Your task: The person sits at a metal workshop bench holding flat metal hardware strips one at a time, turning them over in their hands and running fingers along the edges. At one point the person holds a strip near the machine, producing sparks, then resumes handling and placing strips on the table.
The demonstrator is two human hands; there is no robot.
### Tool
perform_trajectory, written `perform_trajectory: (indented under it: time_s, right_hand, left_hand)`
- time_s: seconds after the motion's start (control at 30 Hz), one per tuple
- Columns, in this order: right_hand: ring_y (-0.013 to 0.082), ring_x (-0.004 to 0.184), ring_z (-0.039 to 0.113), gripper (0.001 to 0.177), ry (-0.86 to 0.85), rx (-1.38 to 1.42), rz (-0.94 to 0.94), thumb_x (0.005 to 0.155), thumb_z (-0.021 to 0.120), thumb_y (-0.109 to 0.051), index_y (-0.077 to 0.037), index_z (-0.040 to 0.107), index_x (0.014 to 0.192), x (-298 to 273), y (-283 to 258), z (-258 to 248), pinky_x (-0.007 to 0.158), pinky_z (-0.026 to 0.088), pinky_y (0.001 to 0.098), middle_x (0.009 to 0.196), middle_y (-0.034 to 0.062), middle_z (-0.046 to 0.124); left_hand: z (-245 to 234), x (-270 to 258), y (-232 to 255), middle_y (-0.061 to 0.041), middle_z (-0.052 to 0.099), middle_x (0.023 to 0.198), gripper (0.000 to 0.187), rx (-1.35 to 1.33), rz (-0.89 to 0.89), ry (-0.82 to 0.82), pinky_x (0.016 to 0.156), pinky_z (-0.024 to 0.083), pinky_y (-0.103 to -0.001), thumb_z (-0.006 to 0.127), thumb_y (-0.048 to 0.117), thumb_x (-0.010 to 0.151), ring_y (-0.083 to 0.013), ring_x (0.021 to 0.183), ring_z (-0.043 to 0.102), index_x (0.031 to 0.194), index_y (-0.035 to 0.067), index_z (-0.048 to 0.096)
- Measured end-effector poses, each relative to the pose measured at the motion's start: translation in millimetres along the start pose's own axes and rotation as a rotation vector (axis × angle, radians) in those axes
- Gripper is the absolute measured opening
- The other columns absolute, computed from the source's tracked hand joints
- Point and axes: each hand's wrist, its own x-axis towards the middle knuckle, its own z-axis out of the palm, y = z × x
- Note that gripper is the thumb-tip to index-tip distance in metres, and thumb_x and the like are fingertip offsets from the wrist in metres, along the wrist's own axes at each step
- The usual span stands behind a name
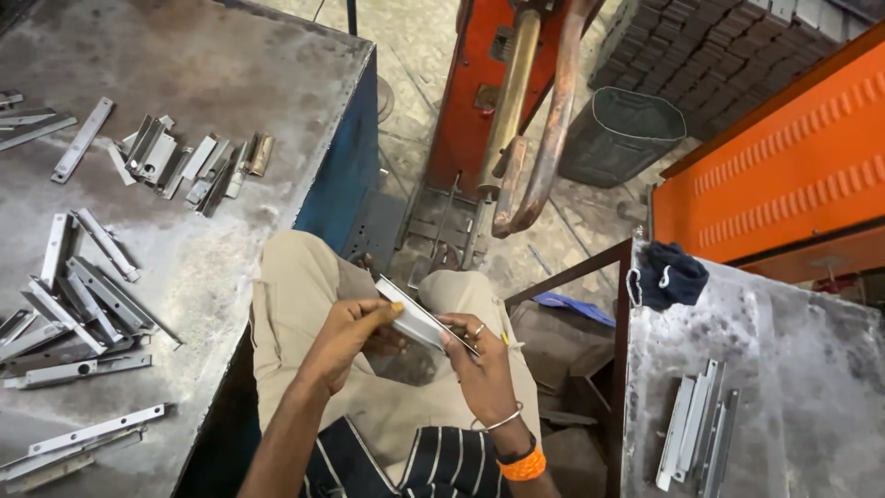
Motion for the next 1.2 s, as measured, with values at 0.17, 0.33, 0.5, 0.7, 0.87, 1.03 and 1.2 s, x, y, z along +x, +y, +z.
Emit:
perform_trajectory:
  time_s: [0.17, 0.33, 0.5, 0.7, 0.87, 1.03, 1.2]
  right_hand:
    - [0.0022, 0.055, 0.043, 0.023, 0.108, 0.220, 0.082, 0.098, 0.064, -0.008, 0.000, 0.066, 0.119, -1, -6, 9, 0.048, 0.035, 0.0207, 0.083, -0.0010, 0.064]
    - [0.0022, 0.055, 0.043, 0.024, 0.158, 0.269, 0.060, 0.099, 0.063, -0.008, 0.002, 0.067, 0.120, -4, -18, 18, 0.047, 0.034, 0.0209, 0.084, 0.0002, 0.066]
    - [0.0030, 0.057, 0.046, 0.027, 0.118, 0.284, 0.028, 0.102, 0.060, -0.009, 0.001, 0.067, 0.126, -11, -23, 20, 0.050, 0.038, 0.0207, 0.087, 0.0020, 0.066]
    - [0.0034, 0.059, 0.050, 0.034, 0.080, 0.259, -0.012, 0.098, 0.057, -0.005, -0.002, 0.062, 0.131, -11, -32, 24, 0.050, 0.042, 0.0207, 0.098, 0.0016, 0.068]
    - [0.0036, 0.058, 0.050, 0.022, 0.159, 0.289, -0.015, 0.100, 0.059, -0.003, 0.001, 0.060, 0.122, -14, -27, 22, 0.049, 0.041, 0.0212, 0.083, 0.0051, 0.066]
    - [0.0043, 0.051, 0.050, 0.014, 0.250, 0.293, -0.011, 0.098, 0.062, -0.004, 0.001, 0.060, 0.111, -16, -36, 22, 0.045, 0.040, 0.0216, 0.075, 0.0059, 0.066]
    - [0.0043, 0.049, 0.050, 0.010, 0.318, 0.296, -0.023, 0.097, 0.066, -0.003, 0.000, 0.057, 0.101, -19, -35, 22, 0.043, 0.037, 0.0208, 0.075, 0.0070, 0.068]
  left_hand:
    - [15, -4, -11, -0.011, 0.075, 0.081, 0.034, -0.230, 0.057, 0.087, 0.066, 0.062, -0.034, 0.067, 0.029, 0.097, -0.0188, 0.071, 0.074, 0.107, -0.004, 0.063]
    - [45, -14, -21, -0.007, 0.074, 0.100, 0.039, -0.252, 0.089, 0.020, 0.080, 0.059, -0.032, 0.070, 0.022, 0.094, -0.0156, 0.089, 0.072, 0.123, -0.002, 0.063]
    - [63, -19, -2, -0.006, 0.071, 0.130, 0.050, -0.215, 0.331, -0.055, 0.100, 0.052, -0.026, 0.063, 0.026, 0.098, -0.0113, 0.116, 0.066, 0.137, -0.004, 0.059]
    - [61, -10, -2, -0.019, 0.074, 0.124, 0.055, -0.309, 0.351, -0.069, 0.100, 0.054, -0.032, 0.055, 0.032, 0.104, -0.0176, 0.108, 0.071, 0.141, -0.008, 0.052]
    - [68, -21, 17, -0.015, 0.074, 0.127, 0.054, -0.180, 0.379, -0.084, 0.096, 0.055, -0.032, 0.049, 0.034, 0.104, -0.0163, 0.106, 0.071, 0.148, 0.002, 0.048]
    - [79, -30, 29, -0.016, 0.072, 0.129, 0.054, -0.131, 0.403, -0.155, 0.097, 0.055, -0.033, 0.048, 0.031, 0.105, -0.0175, 0.109, 0.070, 0.151, 0.003, 0.044]
    - [84, -35, 31, -0.019, 0.072, 0.127, 0.051, -0.163, 0.426, -0.216, 0.096, 0.058, -0.036, 0.045, 0.033, 0.107, -0.0220, 0.108, 0.073, 0.144, -0.002, 0.047]
